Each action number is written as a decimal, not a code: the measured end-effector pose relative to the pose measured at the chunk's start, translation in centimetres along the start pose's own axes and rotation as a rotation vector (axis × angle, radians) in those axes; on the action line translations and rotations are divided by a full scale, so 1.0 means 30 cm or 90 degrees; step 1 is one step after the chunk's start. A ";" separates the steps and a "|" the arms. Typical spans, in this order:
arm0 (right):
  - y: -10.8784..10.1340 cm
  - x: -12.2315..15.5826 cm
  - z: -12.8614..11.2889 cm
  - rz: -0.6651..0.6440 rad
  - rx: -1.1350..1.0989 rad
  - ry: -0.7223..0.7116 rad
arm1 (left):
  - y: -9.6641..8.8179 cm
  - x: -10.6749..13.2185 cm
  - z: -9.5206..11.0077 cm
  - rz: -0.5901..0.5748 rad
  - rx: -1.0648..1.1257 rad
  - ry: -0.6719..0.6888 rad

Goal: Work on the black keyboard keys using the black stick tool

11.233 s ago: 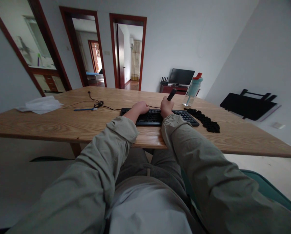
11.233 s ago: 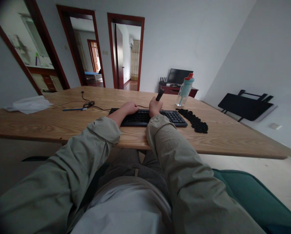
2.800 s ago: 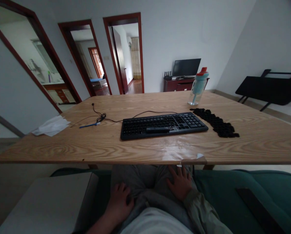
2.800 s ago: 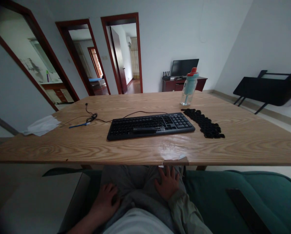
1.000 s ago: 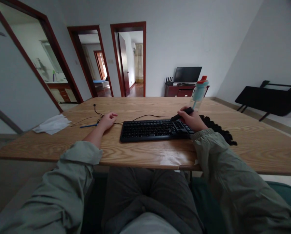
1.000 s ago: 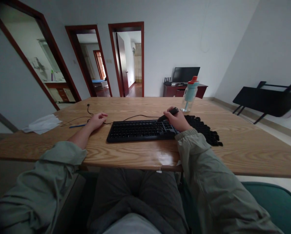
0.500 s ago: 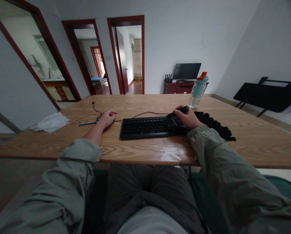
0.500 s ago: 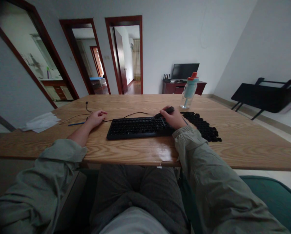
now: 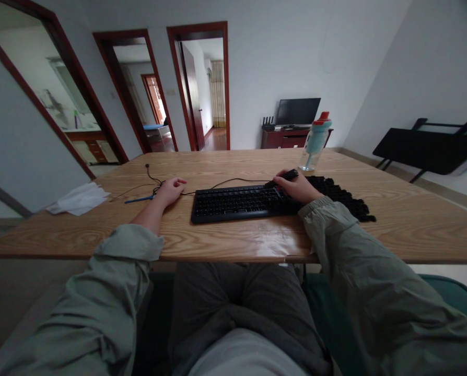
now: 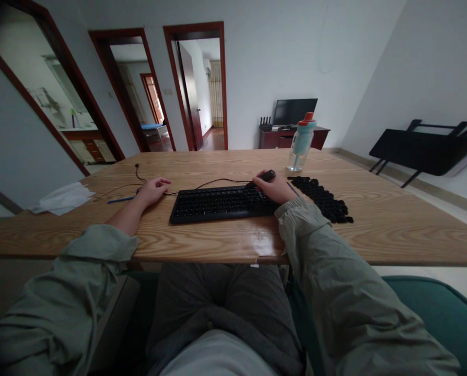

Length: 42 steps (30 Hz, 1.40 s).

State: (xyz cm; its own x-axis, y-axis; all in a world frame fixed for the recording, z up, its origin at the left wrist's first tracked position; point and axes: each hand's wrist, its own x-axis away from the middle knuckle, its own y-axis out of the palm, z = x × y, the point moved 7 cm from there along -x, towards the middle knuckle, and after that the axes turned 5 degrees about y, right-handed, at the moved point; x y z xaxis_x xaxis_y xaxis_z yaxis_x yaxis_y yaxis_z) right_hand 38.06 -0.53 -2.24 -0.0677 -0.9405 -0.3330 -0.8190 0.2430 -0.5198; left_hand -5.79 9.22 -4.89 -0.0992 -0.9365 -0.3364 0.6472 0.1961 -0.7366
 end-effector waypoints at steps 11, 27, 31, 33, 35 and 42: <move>0.037 0.110 -0.160 -0.015 0.146 -0.156 | -0.001 0.003 0.007 0.012 0.029 0.012; 0.064 0.152 -0.149 -0.039 0.192 -0.208 | 0.006 0.001 0.006 0.010 0.025 0.009; 0.107 0.215 -0.197 0.009 0.328 -0.229 | 0.004 0.010 0.022 0.007 0.013 0.007; 0.133 0.227 -0.209 0.014 0.394 -0.229 | 0.002 0.014 0.030 0.007 0.009 0.007; 0.149 0.220 -0.209 0.008 0.406 -0.233 | 0.001 0.017 0.037 0.008 0.007 0.007; 0.130 0.076 -0.132 0.000 0.255 -0.159 | 0.008 0.023 0.043 -0.002 0.012 0.015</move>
State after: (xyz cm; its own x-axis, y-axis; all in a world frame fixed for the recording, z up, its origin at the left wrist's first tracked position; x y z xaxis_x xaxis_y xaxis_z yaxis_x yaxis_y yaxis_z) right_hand 32.45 -2.66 -1.89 0.1116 -0.8667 -0.4862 -0.5319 0.3611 -0.7659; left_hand -4.73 8.25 -4.56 -0.1193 -0.9297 -0.3485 0.6611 0.1875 -0.7265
